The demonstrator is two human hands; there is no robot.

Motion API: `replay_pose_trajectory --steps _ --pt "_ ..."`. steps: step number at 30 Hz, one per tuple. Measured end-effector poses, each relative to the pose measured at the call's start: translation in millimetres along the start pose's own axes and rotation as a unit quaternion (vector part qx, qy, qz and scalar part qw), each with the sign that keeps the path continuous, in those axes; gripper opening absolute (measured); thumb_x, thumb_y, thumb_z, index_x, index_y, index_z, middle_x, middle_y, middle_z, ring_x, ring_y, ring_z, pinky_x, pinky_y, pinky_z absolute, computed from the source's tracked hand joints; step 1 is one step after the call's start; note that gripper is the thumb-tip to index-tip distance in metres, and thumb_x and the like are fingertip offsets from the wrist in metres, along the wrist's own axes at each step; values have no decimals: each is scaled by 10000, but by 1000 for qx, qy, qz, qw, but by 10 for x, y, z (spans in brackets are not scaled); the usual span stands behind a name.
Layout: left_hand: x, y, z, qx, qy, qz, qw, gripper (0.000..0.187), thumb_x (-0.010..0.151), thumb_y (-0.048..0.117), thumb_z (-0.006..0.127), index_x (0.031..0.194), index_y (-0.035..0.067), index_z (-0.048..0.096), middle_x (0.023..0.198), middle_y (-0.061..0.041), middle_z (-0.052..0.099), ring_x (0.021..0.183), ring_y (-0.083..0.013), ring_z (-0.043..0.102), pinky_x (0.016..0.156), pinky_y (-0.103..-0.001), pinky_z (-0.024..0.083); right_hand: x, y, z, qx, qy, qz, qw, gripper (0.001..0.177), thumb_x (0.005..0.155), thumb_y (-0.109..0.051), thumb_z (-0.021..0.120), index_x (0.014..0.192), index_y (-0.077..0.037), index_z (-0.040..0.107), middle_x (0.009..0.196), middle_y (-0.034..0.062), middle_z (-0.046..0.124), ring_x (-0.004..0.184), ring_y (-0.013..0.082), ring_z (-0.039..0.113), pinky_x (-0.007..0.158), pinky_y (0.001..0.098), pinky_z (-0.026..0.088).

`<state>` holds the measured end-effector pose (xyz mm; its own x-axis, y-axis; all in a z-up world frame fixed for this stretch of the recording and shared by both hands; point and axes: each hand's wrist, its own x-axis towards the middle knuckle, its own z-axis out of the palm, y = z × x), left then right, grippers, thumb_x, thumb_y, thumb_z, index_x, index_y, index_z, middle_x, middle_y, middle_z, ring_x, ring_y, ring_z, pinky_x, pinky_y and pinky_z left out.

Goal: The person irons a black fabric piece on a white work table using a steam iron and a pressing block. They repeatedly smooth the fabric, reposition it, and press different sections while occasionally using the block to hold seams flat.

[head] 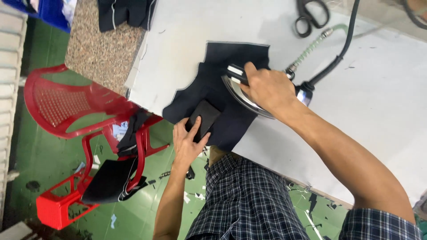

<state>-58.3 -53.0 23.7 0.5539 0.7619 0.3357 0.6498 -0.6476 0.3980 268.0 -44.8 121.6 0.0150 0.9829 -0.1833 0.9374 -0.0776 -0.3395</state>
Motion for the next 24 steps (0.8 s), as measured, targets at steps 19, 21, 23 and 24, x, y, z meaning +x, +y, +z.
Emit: replay_pose_trajectory --steps 19,21,23,24 --pt "1458 1433 1949 -51 -272 321 906 569 767 345 829 1309 230 703 1138 -169 594 1126 -349 542 990 -457 421 -2979 1078 632 100 -22 503 858 489 982 -521 597 1234 -103 577 947 174 797 934 342 785 818 449 619" --pt "1529 1730 2393 -56 -314 360 877 588 811 354 807 1372 254 663 1166 -160 584 1150 -331 530 1027 -451 415 -3092 1101 692 98 -15 518 850 494 976 -543 589 1228 -118 577 945 160 798 936 340 783 823 450 612" --pt "1608 1950 2789 -45 -314 373 872 626 877 397 760 1465 307 565 1325 -164 552 1281 -316 497 1122 -465 365 -3124 1079 690 95 -19 519 849 491 970 -546 587 1228 -129 583 939 148 799 932 327 787 818 439 615" --pt "1663 2139 2849 -46 -315 378 869 626 877 397 760 1465 307 565 1325 -164 552 1281 -316 497 1122 -465 365 -3133 1090 663 96 -16 523 847 491 970 -546 587 1228 -129 583 939 148 799 932 327 787 818 439 615"
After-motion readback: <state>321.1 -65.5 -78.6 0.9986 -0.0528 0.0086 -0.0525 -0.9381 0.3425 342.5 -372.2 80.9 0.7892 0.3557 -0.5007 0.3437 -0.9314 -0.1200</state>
